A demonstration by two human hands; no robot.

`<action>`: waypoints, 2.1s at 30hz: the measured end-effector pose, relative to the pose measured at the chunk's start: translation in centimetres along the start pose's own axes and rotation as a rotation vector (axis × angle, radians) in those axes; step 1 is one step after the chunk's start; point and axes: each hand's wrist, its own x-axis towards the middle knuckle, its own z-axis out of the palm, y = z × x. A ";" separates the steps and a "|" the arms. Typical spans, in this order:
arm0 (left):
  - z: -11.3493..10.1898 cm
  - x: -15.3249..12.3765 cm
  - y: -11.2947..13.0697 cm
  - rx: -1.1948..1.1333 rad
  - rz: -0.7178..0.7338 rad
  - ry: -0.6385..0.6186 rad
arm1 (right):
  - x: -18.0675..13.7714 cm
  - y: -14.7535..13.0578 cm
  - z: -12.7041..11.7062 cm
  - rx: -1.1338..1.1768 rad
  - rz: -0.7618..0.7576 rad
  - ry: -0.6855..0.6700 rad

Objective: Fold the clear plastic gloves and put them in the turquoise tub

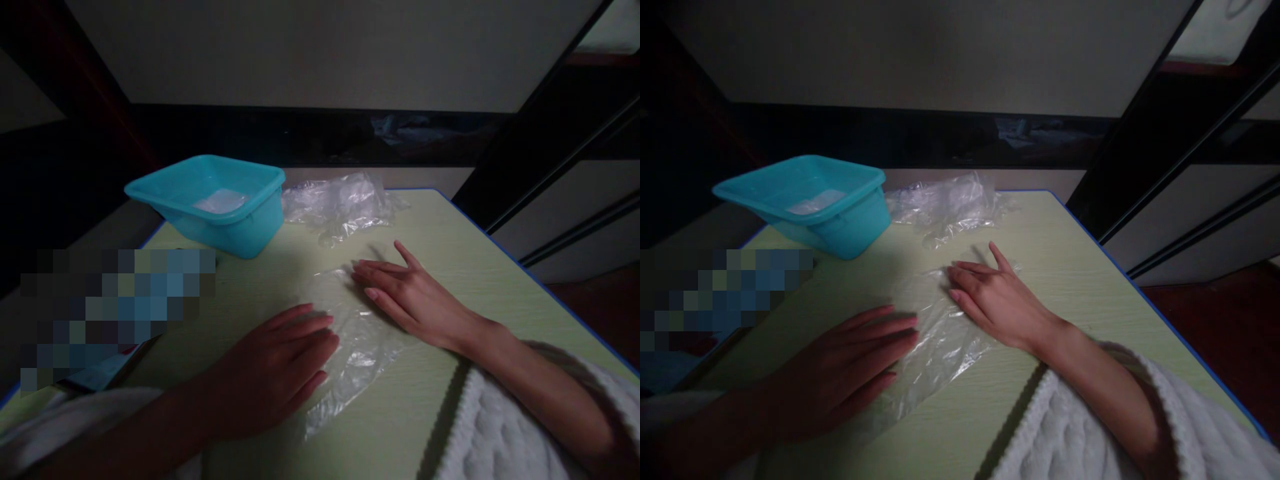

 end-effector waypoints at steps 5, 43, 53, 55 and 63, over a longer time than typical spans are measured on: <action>0.0 -0.1 0.6 -0.018 0.071 -0.003 | 0.0 -0.4 0.2 -0.003 -0.052 -0.052; 1.6 -0.6 -1.9 -0.005 -0.234 -0.071 | -0.2 0.2 0.0 0.092 -0.068 0.124; 1.3 -0.4 -1.7 0.000 -0.227 -0.144 | -0.5 0.8 -0.1 -0.021 -0.133 0.114; 1.3 -0.4 -1.7 0.009 -0.221 -0.144 | -0.5 1.0 -0.2 -0.063 -0.122 0.120; 1.5 -0.6 -1.7 0.050 -0.209 -0.097 | -0.6 1.1 -0.1 -0.031 -0.037 0.102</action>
